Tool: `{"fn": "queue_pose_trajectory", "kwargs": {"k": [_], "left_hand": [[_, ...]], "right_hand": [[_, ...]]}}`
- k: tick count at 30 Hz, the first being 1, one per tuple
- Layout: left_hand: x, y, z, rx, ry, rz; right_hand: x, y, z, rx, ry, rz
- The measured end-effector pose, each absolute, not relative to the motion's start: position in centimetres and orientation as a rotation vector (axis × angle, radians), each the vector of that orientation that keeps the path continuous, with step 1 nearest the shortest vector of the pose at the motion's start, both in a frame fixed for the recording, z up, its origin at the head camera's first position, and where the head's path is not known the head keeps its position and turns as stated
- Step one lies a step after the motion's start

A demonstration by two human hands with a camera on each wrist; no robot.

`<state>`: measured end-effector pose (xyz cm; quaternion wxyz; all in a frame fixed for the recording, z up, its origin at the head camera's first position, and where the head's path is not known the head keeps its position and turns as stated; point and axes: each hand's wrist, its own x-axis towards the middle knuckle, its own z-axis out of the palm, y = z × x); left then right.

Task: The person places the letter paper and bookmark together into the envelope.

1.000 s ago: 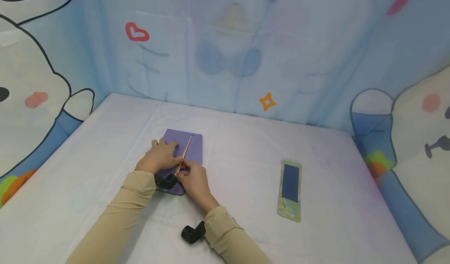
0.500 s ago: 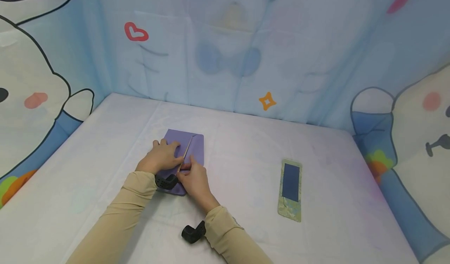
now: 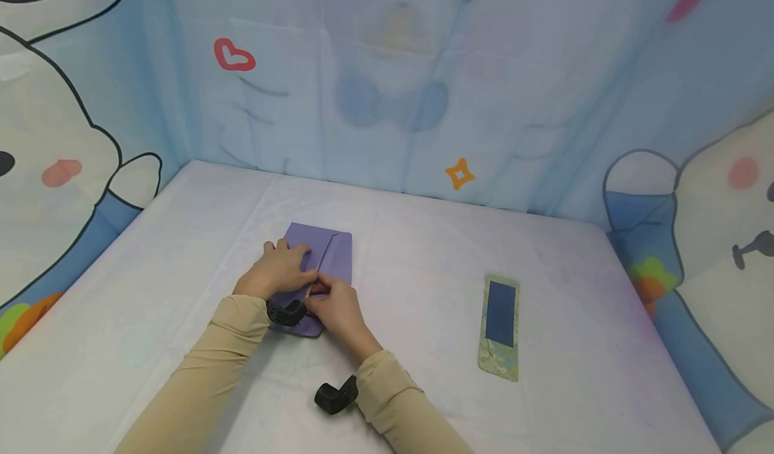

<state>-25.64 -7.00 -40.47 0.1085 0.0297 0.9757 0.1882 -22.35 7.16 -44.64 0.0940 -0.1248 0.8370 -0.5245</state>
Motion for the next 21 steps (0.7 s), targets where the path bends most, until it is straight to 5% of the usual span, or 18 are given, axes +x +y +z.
{"fn": "queue_pose_trajectory", "kwargs": {"k": [21], "left_hand": [[-25.9,-6.9,-40.6,0.081,2.848,0.536]], "right_hand": [[-23.0,6.5,-44.1,0.068,1.98,-1.845]]}}
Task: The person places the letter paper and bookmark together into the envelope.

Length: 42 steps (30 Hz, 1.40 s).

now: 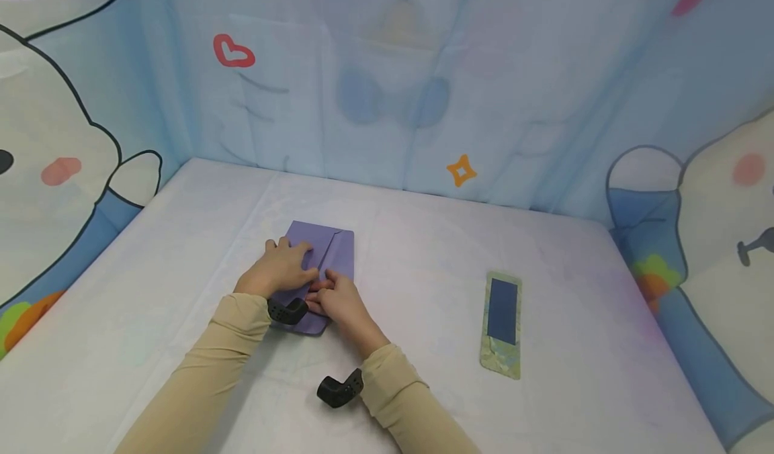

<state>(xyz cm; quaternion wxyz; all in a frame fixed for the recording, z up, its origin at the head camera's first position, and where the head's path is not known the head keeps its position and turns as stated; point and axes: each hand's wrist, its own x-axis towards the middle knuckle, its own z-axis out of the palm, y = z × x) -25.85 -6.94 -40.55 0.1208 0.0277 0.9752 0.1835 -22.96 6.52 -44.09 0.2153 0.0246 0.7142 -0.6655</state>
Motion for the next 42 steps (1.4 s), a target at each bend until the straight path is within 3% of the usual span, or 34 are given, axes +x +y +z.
{"fn": "queue_pose_trajectory", "kwargs": {"k": [42], "left_hand": [[-25.7,-7.0,-40.5,0.081,2.848,0.564]], "right_hand": [[-22.9,8.5,-42.7,-0.104,2.196,-1.802]]}}
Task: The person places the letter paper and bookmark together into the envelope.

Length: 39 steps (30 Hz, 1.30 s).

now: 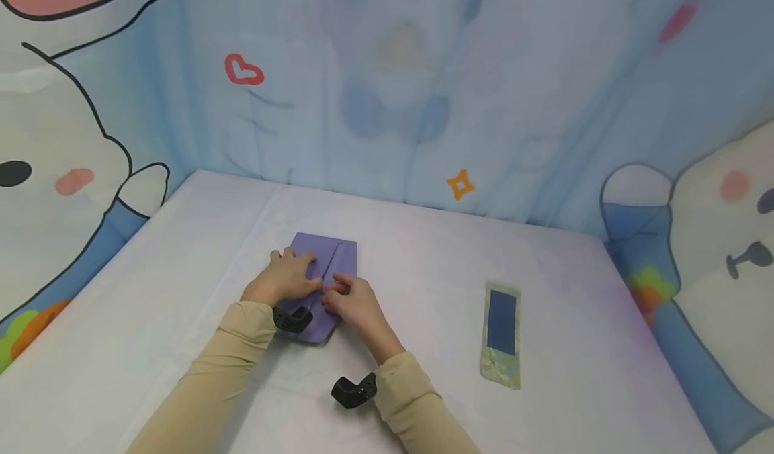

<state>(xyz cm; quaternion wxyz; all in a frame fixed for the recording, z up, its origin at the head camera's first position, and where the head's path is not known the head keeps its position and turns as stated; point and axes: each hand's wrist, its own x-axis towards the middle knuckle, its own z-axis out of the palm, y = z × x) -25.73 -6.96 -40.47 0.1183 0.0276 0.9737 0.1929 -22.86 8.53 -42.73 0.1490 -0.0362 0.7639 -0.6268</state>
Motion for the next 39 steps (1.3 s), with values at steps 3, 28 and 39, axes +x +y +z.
{"fn": "queue_pose_trajectory", "kwargs": {"k": [3,28,39], "left_hand": [[-26.0,-6.4,-40.6,0.096,2.84,0.567],[-26.4,-9.8,-40.9,0.075,2.844,0.578],[-26.3,-9.4,-40.9,0.108,2.846,0.569]], "right_hand": [[-22.8,9.4,-42.6,-0.087,2.226,-1.802],[-23.8,17.2,-41.9,0.156,2.544,-1.576],[-22.8,24.2,-41.4,0.334,2.662,-1.501]]}}
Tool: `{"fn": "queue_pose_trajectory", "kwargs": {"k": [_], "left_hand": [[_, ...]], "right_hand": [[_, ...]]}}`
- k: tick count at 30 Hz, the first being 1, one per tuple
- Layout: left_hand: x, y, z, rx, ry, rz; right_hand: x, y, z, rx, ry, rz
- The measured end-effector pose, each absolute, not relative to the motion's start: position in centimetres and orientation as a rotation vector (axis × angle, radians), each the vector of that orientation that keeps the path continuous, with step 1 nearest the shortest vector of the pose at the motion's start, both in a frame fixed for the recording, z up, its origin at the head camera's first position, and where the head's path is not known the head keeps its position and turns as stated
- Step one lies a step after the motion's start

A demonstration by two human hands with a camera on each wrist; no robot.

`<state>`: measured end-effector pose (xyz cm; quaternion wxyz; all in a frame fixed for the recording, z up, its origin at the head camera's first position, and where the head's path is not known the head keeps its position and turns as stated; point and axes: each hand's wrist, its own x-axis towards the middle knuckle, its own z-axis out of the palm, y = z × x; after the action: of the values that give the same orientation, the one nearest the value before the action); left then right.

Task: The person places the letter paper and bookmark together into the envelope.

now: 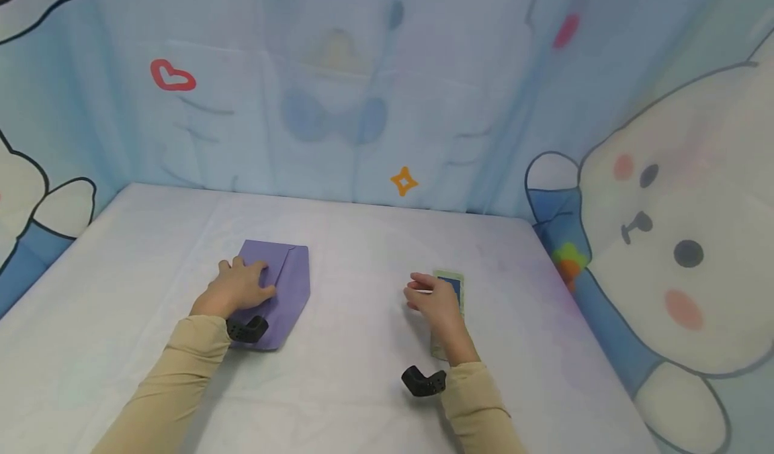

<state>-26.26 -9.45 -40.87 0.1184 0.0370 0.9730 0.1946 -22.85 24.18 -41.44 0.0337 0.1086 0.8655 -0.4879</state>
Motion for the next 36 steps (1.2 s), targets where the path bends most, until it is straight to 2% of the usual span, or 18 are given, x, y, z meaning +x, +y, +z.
{"fn": "queue_pose_trajectory", "kwargs": {"k": [9,21,29,36], "left_hand": [[-26.0,-10.1,-40.8,0.108,2.832,0.561],[-25.8,-10.7,-40.9,0.083,2.827,0.565],[-26.0,-9.7,-41.4,0.114,2.84,0.548],[-25.9,-8.9,-41.2,0.119,2.839,0.53]], "right_hand": [[-22.1,28.9,-41.2,0.405,2.747,-1.415],[-22.5,30.4,-42.3,0.591,2.847,-1.083],[-22.1,30.7,-42.9,0.522,2.943,-0.818],[-21.8,31.0,-43.7,0.463,2.98,-0.847]]}}
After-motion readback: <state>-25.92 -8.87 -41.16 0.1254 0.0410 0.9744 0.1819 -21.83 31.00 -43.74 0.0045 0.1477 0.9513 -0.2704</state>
